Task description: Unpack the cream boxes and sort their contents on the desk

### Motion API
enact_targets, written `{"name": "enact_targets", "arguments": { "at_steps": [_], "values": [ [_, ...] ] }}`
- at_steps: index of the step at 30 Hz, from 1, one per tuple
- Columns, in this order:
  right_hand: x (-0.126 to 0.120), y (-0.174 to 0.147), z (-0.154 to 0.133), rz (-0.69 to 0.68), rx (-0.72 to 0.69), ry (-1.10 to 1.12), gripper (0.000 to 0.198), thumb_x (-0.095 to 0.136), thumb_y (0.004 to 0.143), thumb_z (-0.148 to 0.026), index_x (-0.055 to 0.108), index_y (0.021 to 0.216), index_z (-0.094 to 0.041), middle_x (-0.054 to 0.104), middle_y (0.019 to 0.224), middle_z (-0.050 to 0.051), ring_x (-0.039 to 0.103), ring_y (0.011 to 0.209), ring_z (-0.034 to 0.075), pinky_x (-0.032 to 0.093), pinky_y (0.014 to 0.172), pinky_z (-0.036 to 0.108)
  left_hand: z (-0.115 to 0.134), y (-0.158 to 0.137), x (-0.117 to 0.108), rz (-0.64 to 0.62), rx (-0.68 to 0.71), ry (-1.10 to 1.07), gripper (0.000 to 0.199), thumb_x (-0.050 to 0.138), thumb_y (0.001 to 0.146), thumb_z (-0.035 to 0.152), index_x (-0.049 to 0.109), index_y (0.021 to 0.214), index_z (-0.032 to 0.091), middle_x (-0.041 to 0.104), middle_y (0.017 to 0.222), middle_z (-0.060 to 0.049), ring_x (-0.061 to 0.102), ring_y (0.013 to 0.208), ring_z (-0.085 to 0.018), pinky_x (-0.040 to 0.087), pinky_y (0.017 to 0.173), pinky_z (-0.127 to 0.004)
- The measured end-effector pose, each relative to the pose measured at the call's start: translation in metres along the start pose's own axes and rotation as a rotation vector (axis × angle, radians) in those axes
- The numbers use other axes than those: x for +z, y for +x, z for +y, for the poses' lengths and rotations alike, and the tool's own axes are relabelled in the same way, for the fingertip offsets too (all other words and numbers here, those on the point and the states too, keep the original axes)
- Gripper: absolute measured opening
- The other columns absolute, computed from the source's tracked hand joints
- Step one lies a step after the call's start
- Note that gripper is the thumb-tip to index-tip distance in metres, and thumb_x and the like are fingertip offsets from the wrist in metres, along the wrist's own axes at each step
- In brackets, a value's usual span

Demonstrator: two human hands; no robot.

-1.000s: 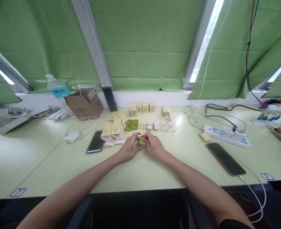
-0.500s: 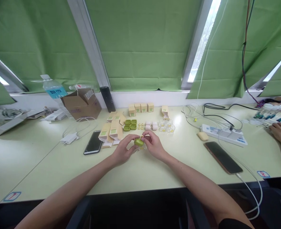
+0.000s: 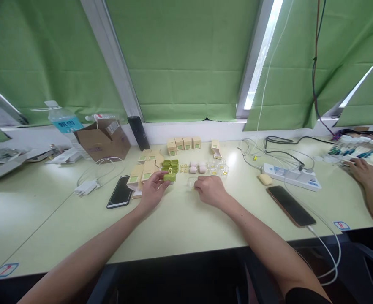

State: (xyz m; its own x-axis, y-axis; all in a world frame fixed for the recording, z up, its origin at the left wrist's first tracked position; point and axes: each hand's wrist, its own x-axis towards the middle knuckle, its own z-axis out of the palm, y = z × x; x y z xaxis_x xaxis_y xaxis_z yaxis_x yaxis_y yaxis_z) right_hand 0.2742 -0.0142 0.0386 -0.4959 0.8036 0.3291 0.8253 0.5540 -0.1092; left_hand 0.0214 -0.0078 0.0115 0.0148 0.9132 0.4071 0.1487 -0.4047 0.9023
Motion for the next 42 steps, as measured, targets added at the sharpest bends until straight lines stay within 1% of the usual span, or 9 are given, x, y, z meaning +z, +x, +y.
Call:
{"name": "enact_targets", "arguments": {
  "at_steps": [4, 7, 15, 21, 24, 27, 32, 37, 42],
  "values": [
    [-0.031, 0.001, 0.028, -0.059, 0.272, -0.133, 0.024, 0.057, 0.081, -0.01, 0.073, 0.068, -0.022, 0.075, 0.08, 0.006, 0.063, 0.069, 0.019, 0.024, 0.058, 0.03, 0.002, -0.002, 0.002, -0.007, -0.015, 0.015, 0.036, 0.071, 0.087, 0.044, 0.065, 0.115, 0.022, 0.07, 0.111, -0.008, 0.067, 0.098, -0.02, 0.056, 0.092, -0.037],
    [-0.04, 0.002, 0.042, -0.136, 0.379, -0.179, 0.022, 0.06, 0.077, -0.009, 0.073, 0.065, -0.023, 0.075, 0.078, 0.006, 0.063, 0.068, 0.021, 0.026, 0.059, 0.03, 0.002, -0.002, 0.002, -0.014, -0.013, 0.012, 0.037, 0.071, 0.086, 0.043, 0.064, 0.115, 0.022, 0.07, 0.109, -0.008, 0.067, 0.098, -0.02, 0.056, 0.092, -0.037],
    [-0.031, 0.004, 0.048, -0.183, 0.428, -0.157, 0.019, 0.065, 0.074, -0.01, 0.074, 0.063, -0.022, 0.071, 0.071, 0.01, 0.066, 0.067, 0.023, 0.036, 0.065, 0.032, 0.003, -0.003, 0.004, -0.035, -0.006, 0.001, 0.037, 0.072, 0.085, 0.046, 0.065, 0.112, 0.02, 0.071, 0.103, -0.007, 0.068, 0.095, -0.02, 0.057, 0.088, -0.036],
    [-0.033, 0.003, 0.05, -0.152, 0.458, -0.209, 0.02, 0.063, 0.079, -0.013, 0.079, 0.084, -0.024, 0.075, 0.081, 0.012, 0.068, 0.073, 0.026, 0.035, 0.064, 0.032, 0.009, -0.005, 0.006, -0.033, -0.037, -0.012, 0.041, 0.073, 0.084, 0.049, 0.065, 0.11, 0.019, 0.071, 0.1, -0.008, 0.069, 0.091, -0.019, 0.057, 0.088, -0.036],
    [-0.026, 0.002, 0.039, 0.03, 0.356, -0.156, 0.02, 0.057, 0.088, -0.019, 0.077, 0.084, -0.021, 0.075, 0.085, 0.012, 0.067, 0.077, 0.026, 0.037, 0.064, 0.032, 0.009, -0.006, 0.008, -0.025, -0.063, -0.017, 0.043, 0.074, 0.084, 0.052, 0.064, 0.109, 0.019, 0.071, 0.1, -0.008, 0.069, 0.089, -0.019, 0.057, 0.085, -0.035],
    [-0.008, -0.001, 0.012, 0.237, 0.1, -0.017, 0.025, 0.052, 0.096, -0.028, 0.075, 0.097, -0.021, 0.075, 0.096, 0.012, 0.067, 0.088, 0.026, 0.043, 0.069, 0.034, 0.006, -0.007, 0.011, -0.045, -0.119, -0.048, 0.047, 0.074, 0.082, 0.055, 0.063, 0.109, 0.018, 0.072, 0.093, -0.007, 0.07, 0.084, -0.019, 0.058, 0.077, -0.033],
    [0.024, -0.005, -0.035, 0.342, -0.237, 0.082, 0.031, 0.054, 0.1, -0.04, 0.067, 0.123, -0.023, 0.07, 0.118, 0.014, 0.065, 0.108, 0.029, 0.052, 0.076, 0.037, 0.002, -0.009, 0.017, -0.112, -0.166, -0.101, 0.048, 0.075, 0.079, 0.059, 0.063, 0.1, 0.018, 0.069, 0.076, -0.002, 0.068, 0.071, -0.017, 0.057, 0.063, -0.028],
    [0.034, -0.002, -0.039, 0.354, -0.267, 0.057, 0.028, 0.049, 0.104, -0.034, 0.065, 0.122, -0.02, 0.07, 0.115, 0.015, 0.067, 0.1, 0.026, 0.054, 0.072, 0.034, 0.005, -0.014, 0.021, -0.179, -0.212, -0.108, 0.049, 0.071, 0.081, 0.064, 0.061, 0.096, 0.018, 0.065, 0.069, 0.001, 0.059, 0.052, -0.012, 0.05, 0.05, -0.025],
    [0.032, -0.003, -0.031, 0.335, -0.239, 0.109, 0.027, 0.044, 0.104, -0.029, 0.064, 0.12, -0.021, 0.068, 0.111, 0.015, 0.067, 0.095, 0.024, 0.056, 0.071, 0.035, 0.012, -0.019, 0.02, -0.252, -0.226, -0.094, 0.05, 0.062, 0.088, 0.066, 0.061, 0.101, 0.018, 0.065, 0.071, 0.0, 0.059, 0.053, -0.013, 0.049, 0.05, -0.025]
  ]
}}
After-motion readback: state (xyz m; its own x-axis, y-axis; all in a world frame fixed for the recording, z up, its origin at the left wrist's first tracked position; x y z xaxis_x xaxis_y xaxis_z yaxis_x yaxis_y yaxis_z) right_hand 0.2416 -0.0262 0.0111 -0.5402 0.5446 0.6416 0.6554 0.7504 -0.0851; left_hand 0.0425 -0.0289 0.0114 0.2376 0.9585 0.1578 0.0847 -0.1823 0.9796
